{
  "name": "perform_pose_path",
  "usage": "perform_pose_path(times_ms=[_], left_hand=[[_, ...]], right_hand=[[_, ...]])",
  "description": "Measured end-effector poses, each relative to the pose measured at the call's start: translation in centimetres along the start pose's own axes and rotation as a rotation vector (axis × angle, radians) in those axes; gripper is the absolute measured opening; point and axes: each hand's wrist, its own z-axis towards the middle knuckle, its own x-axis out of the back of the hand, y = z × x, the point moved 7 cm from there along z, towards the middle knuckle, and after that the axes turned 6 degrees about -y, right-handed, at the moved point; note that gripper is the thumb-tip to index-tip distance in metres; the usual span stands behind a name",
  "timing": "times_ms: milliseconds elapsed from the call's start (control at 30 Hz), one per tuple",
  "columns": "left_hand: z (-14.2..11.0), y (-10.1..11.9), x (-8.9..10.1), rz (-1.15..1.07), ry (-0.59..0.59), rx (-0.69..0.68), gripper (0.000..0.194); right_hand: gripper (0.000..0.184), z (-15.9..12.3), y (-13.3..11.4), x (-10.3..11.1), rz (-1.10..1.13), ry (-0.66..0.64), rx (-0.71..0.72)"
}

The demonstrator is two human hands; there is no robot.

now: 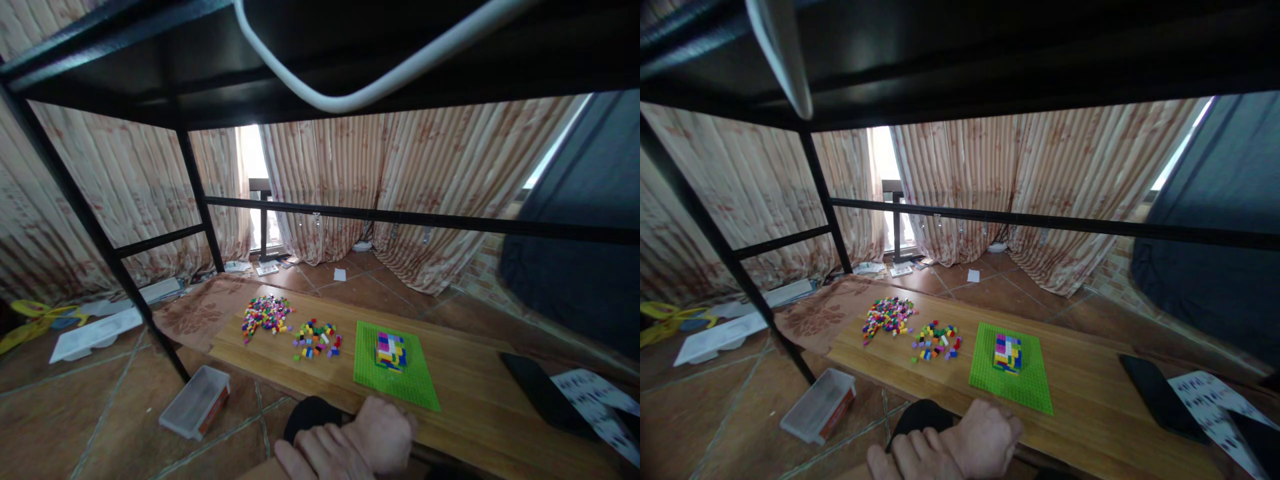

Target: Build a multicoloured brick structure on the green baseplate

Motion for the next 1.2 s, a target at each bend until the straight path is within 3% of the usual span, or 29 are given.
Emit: perform_pose_path(times_ms=[100,200,267,400,500,633,833,1033,1133,1200], left_hand=[[-0.9,-3.2,2.8,-0.142,0.097,0.192,0.014],[-3.5,-8.8,5.1,-0.326,0.283,0.463,0.016],[-5.8,-12.4,5.9,-0.335,0.344,0.553,0.024],[-11.8,-20.1,6.4,-0.308,0.456,0.867,0.024],[-13.9,-23.7,6.0,-0.17,0.386,0.999,0.028],[-12.9,-25.7,5.6,-0.091,0.305,0.969,0.03],[-10.4,-27.6,5.2,0.013,0.143,0.951,0.025],[-9.8,-28.3,5.1,0.091,0.056,0.969,0.027],[-9.3,-27.4,5.6,0.121,0.048,0.976,0.026],[-8.4,-26.1,6.4,0.128,0.11,0.972,0.024]], right_hand=[[0.022,0.1,1.3,2.0,0.144,-0.139,0.013],[0.029,-1.1,4.1,3.9,0.234,-0.117,-0.034],[0.033,-2.6,7.2,4.2,0.257,-0.086,-0.18],[0.023,-5.9,13.3,2.2,0.372,-0.082,-0.501],[0.024,-6.7,15.3,-0.7,0.424,-0.211,-0.593],[0.024,-5.9,15.0,-4.0,0.431,-0.392,-0.515],[0.022,-5.4,14.6,-6.6,0.438,-0.515,-0.464],[0.019,-6.3,15.0,-7.0,0.523,-0.451,-0.488],[0.018,-6.5,15.2,-6.7,0.529,-0.375,-0.5],[0.018,-6.5,15.4,-6.3,0.522,-0.322,-0.502]])
